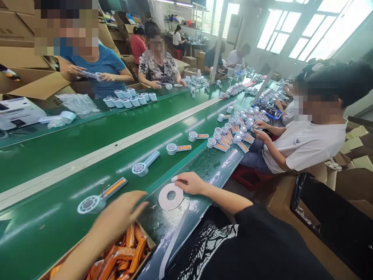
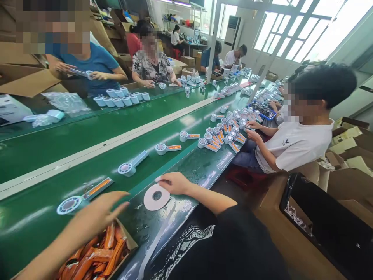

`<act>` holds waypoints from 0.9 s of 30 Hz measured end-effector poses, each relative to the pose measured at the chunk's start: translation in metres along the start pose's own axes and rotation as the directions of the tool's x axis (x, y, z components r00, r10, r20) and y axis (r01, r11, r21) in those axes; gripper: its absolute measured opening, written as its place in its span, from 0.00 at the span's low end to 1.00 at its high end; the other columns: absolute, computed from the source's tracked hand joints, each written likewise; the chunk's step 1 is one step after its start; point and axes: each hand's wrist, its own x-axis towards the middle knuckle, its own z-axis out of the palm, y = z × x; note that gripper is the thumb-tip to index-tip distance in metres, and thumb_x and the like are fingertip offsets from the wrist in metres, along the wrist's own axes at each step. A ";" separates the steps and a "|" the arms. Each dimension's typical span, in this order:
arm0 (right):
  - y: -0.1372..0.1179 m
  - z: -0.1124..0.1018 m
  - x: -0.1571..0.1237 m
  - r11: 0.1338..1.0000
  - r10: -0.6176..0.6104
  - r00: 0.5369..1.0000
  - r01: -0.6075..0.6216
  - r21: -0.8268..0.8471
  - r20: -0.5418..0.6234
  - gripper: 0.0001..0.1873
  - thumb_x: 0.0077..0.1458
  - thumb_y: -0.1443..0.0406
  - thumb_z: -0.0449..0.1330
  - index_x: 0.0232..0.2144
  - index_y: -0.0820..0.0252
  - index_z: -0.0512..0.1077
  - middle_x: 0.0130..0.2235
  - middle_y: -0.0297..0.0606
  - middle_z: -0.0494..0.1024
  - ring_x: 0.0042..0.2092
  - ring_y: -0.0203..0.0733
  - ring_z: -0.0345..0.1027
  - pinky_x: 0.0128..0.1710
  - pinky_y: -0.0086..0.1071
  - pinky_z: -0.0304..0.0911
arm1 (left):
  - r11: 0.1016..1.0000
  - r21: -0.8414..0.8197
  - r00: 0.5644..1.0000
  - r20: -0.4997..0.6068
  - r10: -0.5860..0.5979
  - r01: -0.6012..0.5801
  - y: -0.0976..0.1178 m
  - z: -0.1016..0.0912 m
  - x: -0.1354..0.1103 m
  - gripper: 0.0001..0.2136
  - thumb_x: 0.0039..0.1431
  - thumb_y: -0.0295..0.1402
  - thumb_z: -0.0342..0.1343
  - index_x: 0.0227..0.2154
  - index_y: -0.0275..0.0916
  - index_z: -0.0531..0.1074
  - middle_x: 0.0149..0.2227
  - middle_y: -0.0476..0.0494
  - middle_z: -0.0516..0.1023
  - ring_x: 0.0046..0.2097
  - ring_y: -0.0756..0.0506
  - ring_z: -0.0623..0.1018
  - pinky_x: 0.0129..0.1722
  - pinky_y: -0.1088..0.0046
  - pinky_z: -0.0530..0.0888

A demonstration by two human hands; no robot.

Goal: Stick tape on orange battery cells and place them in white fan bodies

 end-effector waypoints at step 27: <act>-0.013 0.039 -0.031 0.689 0.050 0.859 -0.400 0.605 0.510 0.35 0.56 0.52 0.76 0.58 0.57 0.69 0.39 0.32 0.82 0.26 0.30 0.72 0.27 0.22 0.66 | 0.985 0.056 0.937 -0.305 0.171 -0.162 0.026 0.028 0.000 0.17 0.69 0.36 0.50 0.56 0.40 0.73 0.52 0.31 0.81 0.58 0.29 0.80 0.75 0.31 0.53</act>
